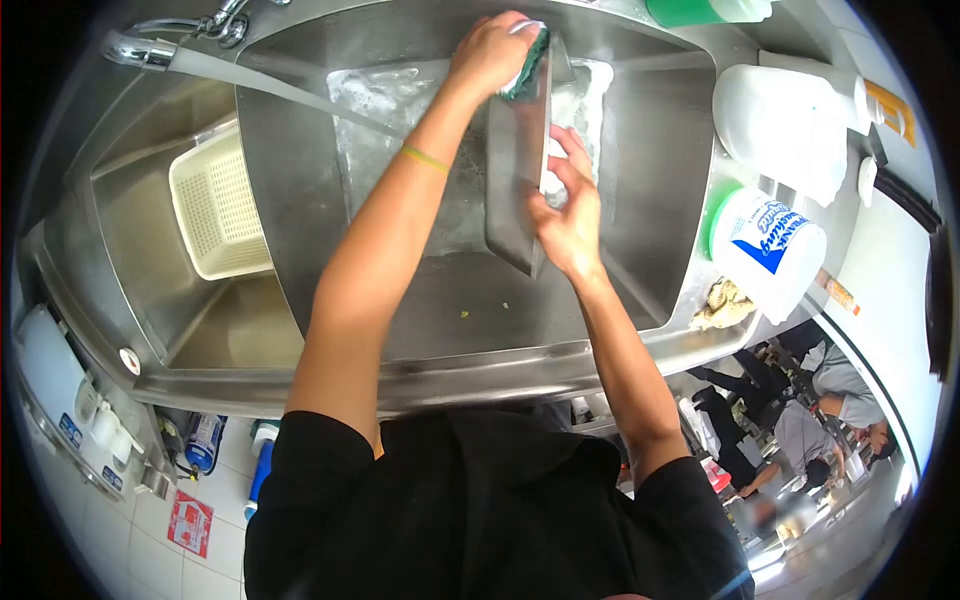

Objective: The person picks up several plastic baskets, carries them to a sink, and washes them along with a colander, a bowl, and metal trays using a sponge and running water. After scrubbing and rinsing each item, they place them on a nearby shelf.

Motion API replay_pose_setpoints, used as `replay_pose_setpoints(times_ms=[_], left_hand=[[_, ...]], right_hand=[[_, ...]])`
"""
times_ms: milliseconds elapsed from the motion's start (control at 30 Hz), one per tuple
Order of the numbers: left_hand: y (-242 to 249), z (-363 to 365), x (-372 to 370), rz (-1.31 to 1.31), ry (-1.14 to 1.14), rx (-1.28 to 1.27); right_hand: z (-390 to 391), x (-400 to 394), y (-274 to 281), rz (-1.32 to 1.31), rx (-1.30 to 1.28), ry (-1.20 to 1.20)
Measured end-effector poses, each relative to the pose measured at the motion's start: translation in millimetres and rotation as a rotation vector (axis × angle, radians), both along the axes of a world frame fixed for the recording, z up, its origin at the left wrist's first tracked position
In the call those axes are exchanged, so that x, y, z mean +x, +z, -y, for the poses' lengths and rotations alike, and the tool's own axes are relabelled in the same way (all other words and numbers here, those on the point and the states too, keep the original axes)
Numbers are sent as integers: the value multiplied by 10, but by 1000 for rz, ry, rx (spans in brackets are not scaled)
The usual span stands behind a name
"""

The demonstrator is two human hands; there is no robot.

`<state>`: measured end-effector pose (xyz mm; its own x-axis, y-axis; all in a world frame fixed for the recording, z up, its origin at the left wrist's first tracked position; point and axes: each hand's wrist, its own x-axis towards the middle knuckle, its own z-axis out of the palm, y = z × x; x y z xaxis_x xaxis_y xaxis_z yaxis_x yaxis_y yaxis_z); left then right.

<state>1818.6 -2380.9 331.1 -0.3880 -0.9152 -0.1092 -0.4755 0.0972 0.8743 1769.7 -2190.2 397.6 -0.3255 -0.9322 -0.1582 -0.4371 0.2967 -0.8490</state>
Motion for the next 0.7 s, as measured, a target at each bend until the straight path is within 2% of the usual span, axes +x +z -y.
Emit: replay_pose_setpoints(times_ms=[67,100,200,267,300,367,400,433,467,533,567,633,700], left_hand=[[276,181,-37,-142,-385,782],[231,180,-125,-42,-517,880],[-403,-95,-508,112,-636,747],[-787,-350,-662,16,-653,796],[-936,-450,-732,18,-511,920],[-1375,-607,-794,-82,-416,936],[-1689,-670,-854,-170,-347,925],[-2186,-813,-995,-107,-200,872],[-2301,-902,-1010,-121,-189,890],[-2424,-1186,-907,-444,155,1213],[-2406,-1341,-848,-495,282,1371],[-2394,-1751,-789,-442,340,1416],[-2307,-2201,-720,-306,379,1464]], right_hand=[[-232,-160,44,-54,-38,2],[-336,-218,112,-73,-36,-32],[-739,-468,221,-185,-3,-61],[-960,-496,277,-128,48,-98],[-968,-552,317,-155,61,-89],[-982,-679,360,-202,100,-23],[-1016,-709,333,-128,79,-53],[-1057,-765,315,-95,78,-60],[-1110,-819,317,-67,82,-76],[-1305,-941,353,103,240,-286],[-1318,-948,381,158,209,-381],[-1297,-958,384,214,148,-524],[-1251,-1022,356,129,160,-504]])
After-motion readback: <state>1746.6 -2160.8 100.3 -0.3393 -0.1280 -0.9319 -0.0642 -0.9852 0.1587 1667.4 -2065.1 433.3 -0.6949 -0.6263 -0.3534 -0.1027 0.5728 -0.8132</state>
